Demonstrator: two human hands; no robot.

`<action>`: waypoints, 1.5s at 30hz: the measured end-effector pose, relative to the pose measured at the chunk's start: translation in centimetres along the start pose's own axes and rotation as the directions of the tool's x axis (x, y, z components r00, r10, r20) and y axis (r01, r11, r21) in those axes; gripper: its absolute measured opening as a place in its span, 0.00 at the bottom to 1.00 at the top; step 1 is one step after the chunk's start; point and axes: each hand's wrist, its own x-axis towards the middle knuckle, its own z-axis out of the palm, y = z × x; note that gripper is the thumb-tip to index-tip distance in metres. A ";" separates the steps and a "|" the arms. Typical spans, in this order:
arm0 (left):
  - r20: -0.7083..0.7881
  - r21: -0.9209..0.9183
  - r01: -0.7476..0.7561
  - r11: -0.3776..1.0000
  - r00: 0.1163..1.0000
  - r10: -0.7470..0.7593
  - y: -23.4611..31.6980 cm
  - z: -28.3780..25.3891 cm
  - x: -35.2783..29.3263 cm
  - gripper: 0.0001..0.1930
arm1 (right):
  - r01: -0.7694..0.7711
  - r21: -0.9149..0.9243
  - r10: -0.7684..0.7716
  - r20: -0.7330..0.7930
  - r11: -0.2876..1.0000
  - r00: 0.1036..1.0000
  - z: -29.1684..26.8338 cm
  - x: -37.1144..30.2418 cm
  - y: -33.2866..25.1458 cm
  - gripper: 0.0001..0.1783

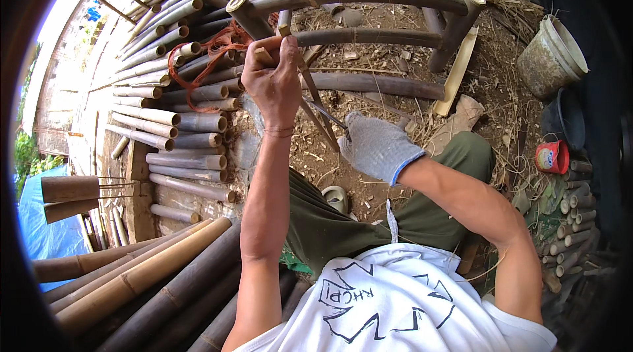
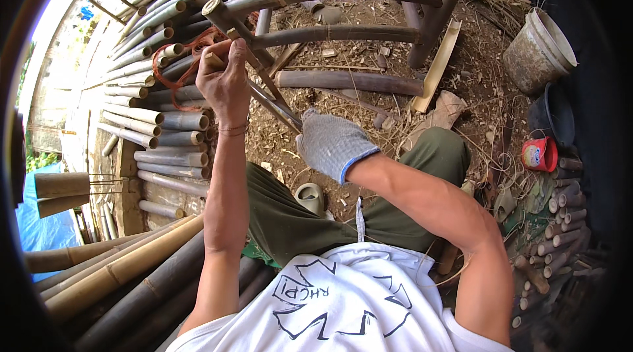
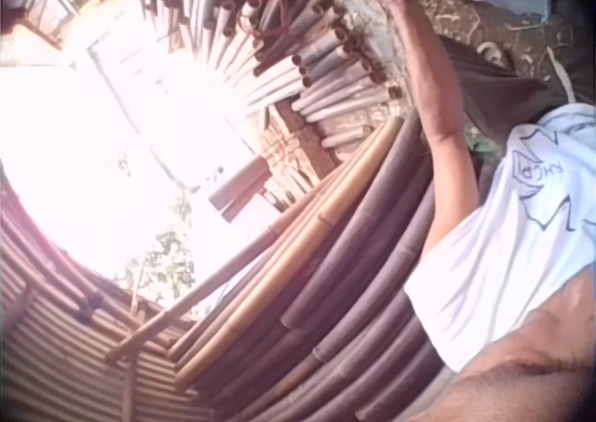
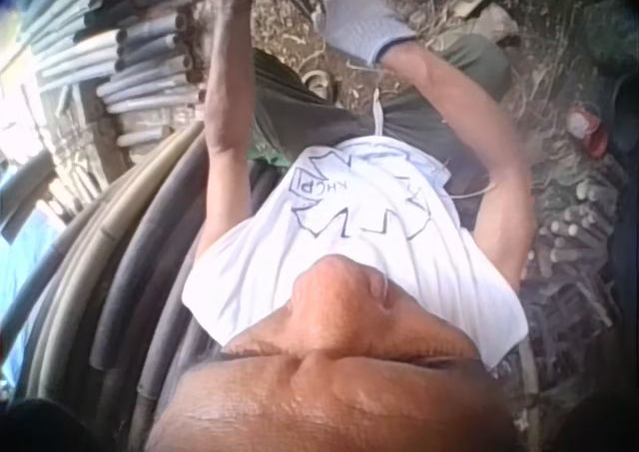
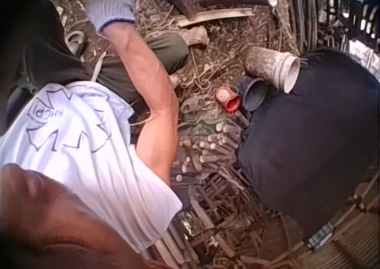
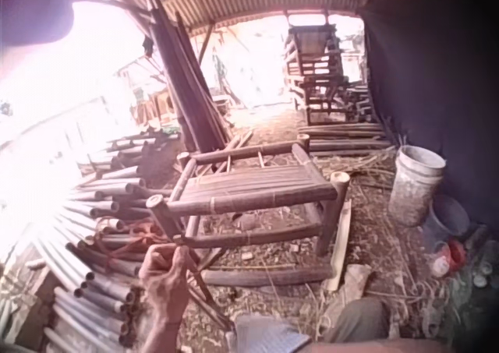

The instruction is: The person shaves a thin strip of bamboo using a knife while sitting on the ground next to a partially assembled bamboo furniture frame.

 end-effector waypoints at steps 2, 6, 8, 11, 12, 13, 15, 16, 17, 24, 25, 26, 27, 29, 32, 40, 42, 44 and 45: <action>-0.038 0.009 -0.085 0.996 0.996 0.085 -0.7 -0.2 -0.3 0.06 | -0.005 0.113 -0.005 0.094 0.994 0.996 1.0 0.0 0.8 0.18; -0.024 -0.010 -0.065 0.998 0.998 0.065 0.5 0.9 -0.7 0.07 | -0.017 0.026 0.010 0.266 1.000 0.964 10.0 0.7 7.2 0.15; -0.035 -0.022 -0.064 0.998 0.997 0.064 0.5 1.0 -1.2 0.09 | -0.043 -0.129 0.066 0.180 0.991 0.981 12.0 -0.5 7.2 0.15; -0.019 -0.023 -0.108 0.994 0.994 0.108 0.0 1.1 -1.4 0.10 | -0.145 -0.305 0.141 -0.036 0.941 0.989 11.2 -1.7 4.9 0.16; -0.034 -0.049 -0.109 0.993 0.994 0.108 0.2 1.3 -1.2 0.10 | -0.140 -0.243 0.142 -0.007 0.960 0.990 10.0 -1.7 5.0 0.16; -0.050 -0.063 -0.105 0.992 0.994 0.102 0.5 1.1 -1.2 0.10 | -0.129 -0.173 0.137 0.034 0.976 0.990 8.4 -2.1 4.4 0.16; -0.082 -0.166 -0.073 0.983 0.995 0.059 0.7 0.3 -1.5 0.14 | -0.187 0.114 0.185 0.029 0.976 0.982 7.7 -2.1 5.4 0.18; -0.079 -0.196 -0.072 0.978 0.995 0.057 0.6 -0.7 -1.8 0.16 | -0.246 0.304 0.248 0.035 0.920 0.968 7.1 -2.5 5.6 0.17; -0.076 -0.223 -0.071 0.972 0.996 0.055 0.7 -1.7 -2.3 0.18 | -0.294 0.480 0.307 0.054 0.826 0.950 6.4 -3.2 5.7 0.17; 0.050 -0.361 -0.084 0.929 0.993 0.109 0.4 -5.8 -4.1 0.22 | -0.077 0.624 0.221 -0.158 0.778 0.962 3.7 -6.4 5.0 0.21; 0.017 -0.326 -0.091 0.941 0.995 0.102 0.9 -5.5 -4.4 0.22 | 0.007 0.491 0.149 -0.277 0.871 0.949 4.2 -6.4 4.5 0.21; -0.018 -0.289 -0.099 0.952 0.995 0.098 1.6 -5.0 -4.8 0.21 | 0.082 0.339 0.057 -0.382 0.937 0.922 4.5 -6.4 3.9 0.22; -0.152 -0.264 0.046 0.963 0.984 -0.089 3.7 -3.6 -5.5 0.18 | 0.000 0.350 0.099 -0.265 0.937 0.959 4.1 -6.6 3.2 0.22; -0.111 -0.300 0.296 0.907 0.934 -0.341 4.5 -6.2 -7.0 0.17 | 0.131 0.322 0.012 -0.406 0.938 0.914 4.6 -6.9 2.6 0.21; 0.084 -0.392 0.488 0.780 0.863 -0.498 6.4 -8.7 -9.6 0.17 | 0.199 0.264 -0.068 -0.432 0.944 0.899 3.5 -8.0 1.0 0.18; 0.269 -0.156 0.448 0.881 0.877 -0.398 8.6 -7.3 -13.6 0.23 | 0.299 0.129 -0.245 -0.325 0.945 0.913 -0.6 -10.5 -1.9 0.15; 0.311 -0.099 0.433 0.896 0.869 -0.385 7.9 -7.4 -14.2 0.25 | 0.245 0.047 -0.229 -0.224 0.968 0.947 0.2 -10.2 -1.3 0.15; 0.334 -0.108 0.412 0.905 0.872 -0.357 7.8 -7.1 -14.4 0.24 | 0.258 0.136 -0.223 -0.229 0.956 0.948 -0.5 -10.7 -1.2 0.15; 0.323 -0.117 0.416 0.902 0.875 -0.362 7.9 -6.8 -14.5 0.24 | 0.281 0.186 -0.224 -0.279 0.941 0.934 -1.2 -10.9 -1.5 0.15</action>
